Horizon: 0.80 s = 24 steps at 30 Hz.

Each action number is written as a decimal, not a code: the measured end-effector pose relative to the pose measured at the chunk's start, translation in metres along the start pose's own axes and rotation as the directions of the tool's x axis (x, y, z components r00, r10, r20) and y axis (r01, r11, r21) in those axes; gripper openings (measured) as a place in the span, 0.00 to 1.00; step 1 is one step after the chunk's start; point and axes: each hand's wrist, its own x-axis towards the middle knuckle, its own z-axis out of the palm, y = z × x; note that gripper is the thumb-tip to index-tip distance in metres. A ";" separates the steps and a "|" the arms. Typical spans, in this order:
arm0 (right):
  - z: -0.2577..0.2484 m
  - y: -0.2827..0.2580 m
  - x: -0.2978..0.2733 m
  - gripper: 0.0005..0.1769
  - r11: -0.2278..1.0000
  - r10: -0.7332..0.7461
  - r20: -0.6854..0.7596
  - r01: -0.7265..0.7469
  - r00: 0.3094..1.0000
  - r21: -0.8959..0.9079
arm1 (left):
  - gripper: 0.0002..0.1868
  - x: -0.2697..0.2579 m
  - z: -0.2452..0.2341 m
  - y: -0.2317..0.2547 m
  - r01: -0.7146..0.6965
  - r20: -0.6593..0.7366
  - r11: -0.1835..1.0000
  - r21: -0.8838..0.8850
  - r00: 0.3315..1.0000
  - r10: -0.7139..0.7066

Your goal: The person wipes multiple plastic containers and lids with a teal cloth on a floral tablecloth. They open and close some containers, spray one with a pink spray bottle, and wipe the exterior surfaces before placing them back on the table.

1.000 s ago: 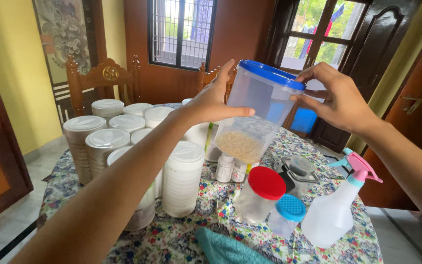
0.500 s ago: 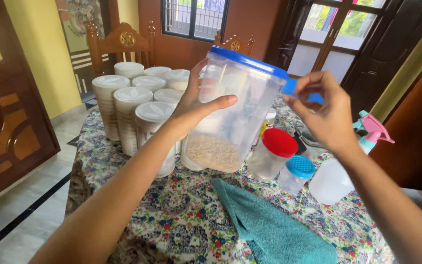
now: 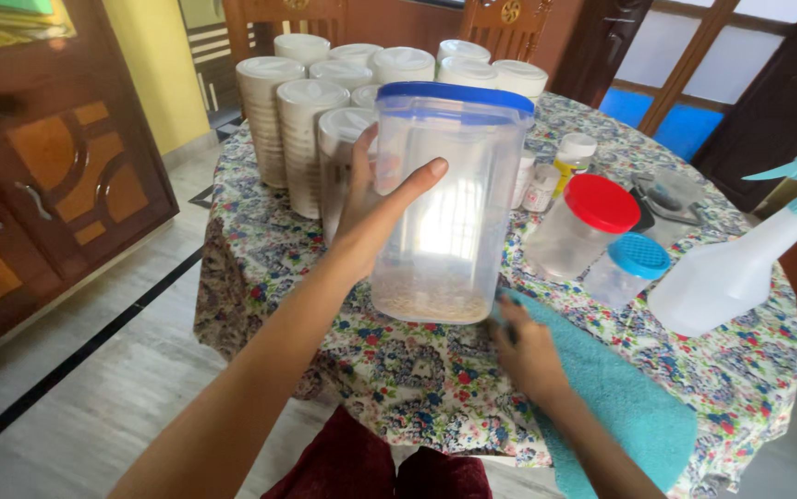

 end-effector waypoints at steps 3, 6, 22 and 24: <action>-0.027 0.010 0.008 0.19 0.499 0.664 -0.039 -0.403 0.747 0.767 | 0.64 -0.020 0.001 -0.005 0.046 -0.030 0.998 -0.031 0.998 -0.047; -0.078 -0.005 0.011 0.13 0.655 0.420 -0.515 0.143 0.747 0.742 | 0.66 -0.038 0.007 -0.015 0.139 -0.038 0.986 -0.093 0.989 -0.143; -0.118 -0.103 0.005 0.23 0.900 -0.250 -0.218 0.310 0.943 0.308 | 0.51 -0.052 0.031 -0.084 0.305 0.336 0.783 -0.542 0.933 -0.131; -0.119 -0.106 0.009 0.28 0.901 -0.287 -0.197 0.334 0.937 0.275 | 0.44 -0.058 0.028 -0.091 0.305 0.327 0.818 -0.488 0.933 -0.153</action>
